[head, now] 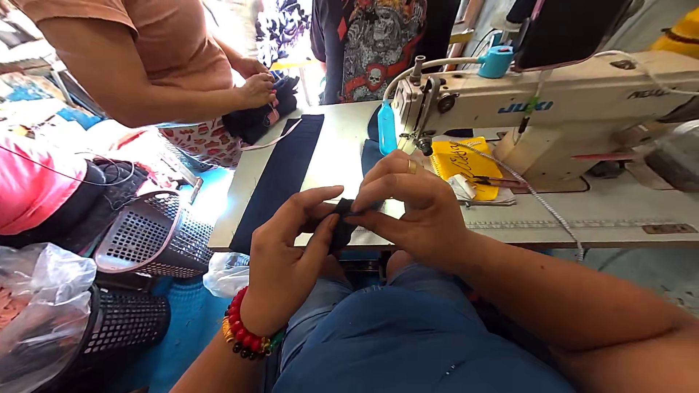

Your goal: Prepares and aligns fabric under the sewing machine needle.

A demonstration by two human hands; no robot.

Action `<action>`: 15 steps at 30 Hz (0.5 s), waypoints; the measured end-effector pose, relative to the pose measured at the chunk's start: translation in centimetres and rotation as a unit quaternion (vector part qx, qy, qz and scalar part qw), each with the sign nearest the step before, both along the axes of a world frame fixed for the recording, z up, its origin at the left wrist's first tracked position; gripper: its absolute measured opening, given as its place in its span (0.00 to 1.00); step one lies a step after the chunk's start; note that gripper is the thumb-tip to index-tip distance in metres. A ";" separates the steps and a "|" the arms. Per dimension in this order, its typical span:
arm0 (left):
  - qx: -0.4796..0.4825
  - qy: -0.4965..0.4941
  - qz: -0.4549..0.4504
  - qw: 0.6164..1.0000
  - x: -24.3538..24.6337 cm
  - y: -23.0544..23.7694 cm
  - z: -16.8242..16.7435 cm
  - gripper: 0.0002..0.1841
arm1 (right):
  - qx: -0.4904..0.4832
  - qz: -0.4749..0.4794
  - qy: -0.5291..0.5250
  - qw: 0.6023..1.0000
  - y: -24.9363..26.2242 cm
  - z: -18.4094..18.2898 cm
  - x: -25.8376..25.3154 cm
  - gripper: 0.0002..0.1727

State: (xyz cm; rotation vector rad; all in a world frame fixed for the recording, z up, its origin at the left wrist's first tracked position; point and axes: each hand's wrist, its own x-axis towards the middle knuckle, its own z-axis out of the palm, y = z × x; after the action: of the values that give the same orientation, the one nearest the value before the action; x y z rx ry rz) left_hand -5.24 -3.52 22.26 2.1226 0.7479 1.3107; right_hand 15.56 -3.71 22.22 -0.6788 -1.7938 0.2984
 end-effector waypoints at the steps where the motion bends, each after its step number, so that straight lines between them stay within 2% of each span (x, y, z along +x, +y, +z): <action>1: -0.002 0.000 -0.004 1.000 0.2 0.0 0.0 0.18 | -0.008 0.007 0.005 1.000 -0.1 0.0 0.1 0.03; 8: 0.005 -0.012 -0.034 0.999 1.0 -0.8 0.2 0.17 | -0.065 0.061 0.025 0.996 -0.4 0.8 1.1 0.06; 15: 0.034 -0.029 -0.032 0.998 1.6 -1.5 -0.2 0.19 | -0.069 0.052 -0.014 0.996 -1.4 1.7 2.0 0.05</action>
State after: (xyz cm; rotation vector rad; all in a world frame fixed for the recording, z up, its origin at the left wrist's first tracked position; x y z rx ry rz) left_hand -3.63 -4.99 22.10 2.1347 0.6149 1.3749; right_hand 17.58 -5.13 23.90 -0.6902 -1.8516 0.4897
